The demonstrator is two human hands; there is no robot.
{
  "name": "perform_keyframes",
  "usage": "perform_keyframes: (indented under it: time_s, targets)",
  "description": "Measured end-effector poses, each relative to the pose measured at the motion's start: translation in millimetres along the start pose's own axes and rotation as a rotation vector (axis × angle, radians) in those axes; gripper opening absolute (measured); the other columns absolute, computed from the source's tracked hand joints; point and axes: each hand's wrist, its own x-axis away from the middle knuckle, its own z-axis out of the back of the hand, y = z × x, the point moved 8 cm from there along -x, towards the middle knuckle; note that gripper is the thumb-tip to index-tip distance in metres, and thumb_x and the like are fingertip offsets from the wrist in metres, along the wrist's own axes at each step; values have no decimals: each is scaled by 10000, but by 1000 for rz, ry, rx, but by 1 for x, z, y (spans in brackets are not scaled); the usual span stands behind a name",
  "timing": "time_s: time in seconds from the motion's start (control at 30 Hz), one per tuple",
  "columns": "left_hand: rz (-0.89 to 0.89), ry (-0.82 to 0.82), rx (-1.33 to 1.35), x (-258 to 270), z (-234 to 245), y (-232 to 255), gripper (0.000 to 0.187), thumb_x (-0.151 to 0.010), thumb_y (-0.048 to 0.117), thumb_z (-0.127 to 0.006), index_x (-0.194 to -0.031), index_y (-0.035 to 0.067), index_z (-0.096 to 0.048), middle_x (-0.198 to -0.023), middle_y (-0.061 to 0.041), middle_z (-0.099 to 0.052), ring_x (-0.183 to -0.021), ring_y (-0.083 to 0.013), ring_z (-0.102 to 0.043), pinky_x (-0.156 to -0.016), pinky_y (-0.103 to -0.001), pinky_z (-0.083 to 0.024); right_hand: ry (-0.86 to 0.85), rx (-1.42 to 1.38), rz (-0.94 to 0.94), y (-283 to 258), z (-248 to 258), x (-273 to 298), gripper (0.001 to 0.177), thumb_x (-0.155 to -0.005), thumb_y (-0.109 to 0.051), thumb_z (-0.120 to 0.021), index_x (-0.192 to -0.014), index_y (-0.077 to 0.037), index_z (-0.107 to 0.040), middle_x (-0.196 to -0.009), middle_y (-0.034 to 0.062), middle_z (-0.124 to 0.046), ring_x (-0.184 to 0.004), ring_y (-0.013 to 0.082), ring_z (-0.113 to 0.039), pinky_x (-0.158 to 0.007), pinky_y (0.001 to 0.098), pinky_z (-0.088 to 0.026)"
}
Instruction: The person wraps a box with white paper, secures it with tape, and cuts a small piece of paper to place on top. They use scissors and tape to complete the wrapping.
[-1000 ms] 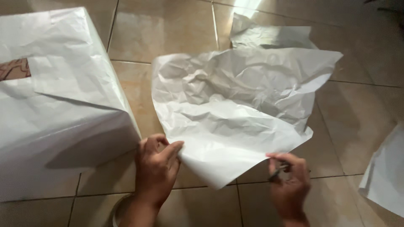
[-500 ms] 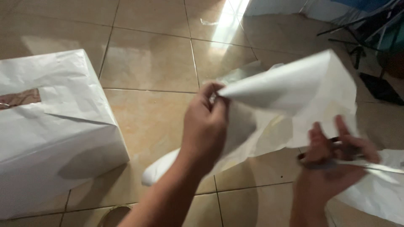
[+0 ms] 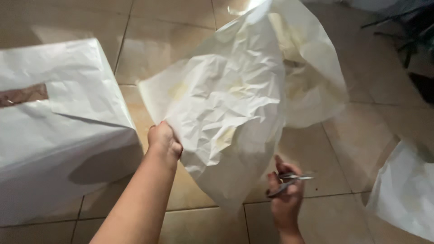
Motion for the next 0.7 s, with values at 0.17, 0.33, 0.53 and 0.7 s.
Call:
perform_keyframes:
  time_s: [0.17,0.33,0.53,0.7]
  targets:
    - [-97,279,-362,-32,72,-17,404,-1034,306,-473,-1257,-20,-558,-1049,-317,-683,-720,-367,-634,-491,-484,-439,-406,452,-87,36,-47,10,502,-848,-202,-794,-1300,-129,-589,-1338,121,-679,-1247,276,-639,-967,377,-520]
    - [-329,193,-322,-5,99,-41,711,-880,258,-798,-1340,-13,-328,-1258,-185,-593,-1101,-237,-612,-878,-378,-508,-473,575,-371,72,-78,15,534,-831,-292,-803,-1305,-165,-594,-1277,105,-665,-1176,269,-669,-964,382,-531]
    - [-105,179,-658,57,127,-75,647,-748,94,-805,-1303,-20,-493,-1188,-182,-703,-1053,-251,-694,-912,-364,-540,-422,525,-368,77,-90,17,487,-828,-274,-794,-1257,-135,-610,-1260,103,-703,-1177,242,-688,-959,370,-545]
    - [-260,72,-465,49,97,-52,401,-823,-20,-707,-1205,-10,-585,-1138,-107,-732,-1010,-194,-695,-857,-307,-553,-449,557,-437,72,-94,28,472,-831,-249,-789,-1255,-141,-612,-1253,100,-713,-1199,225,-694,-963,345,-550]
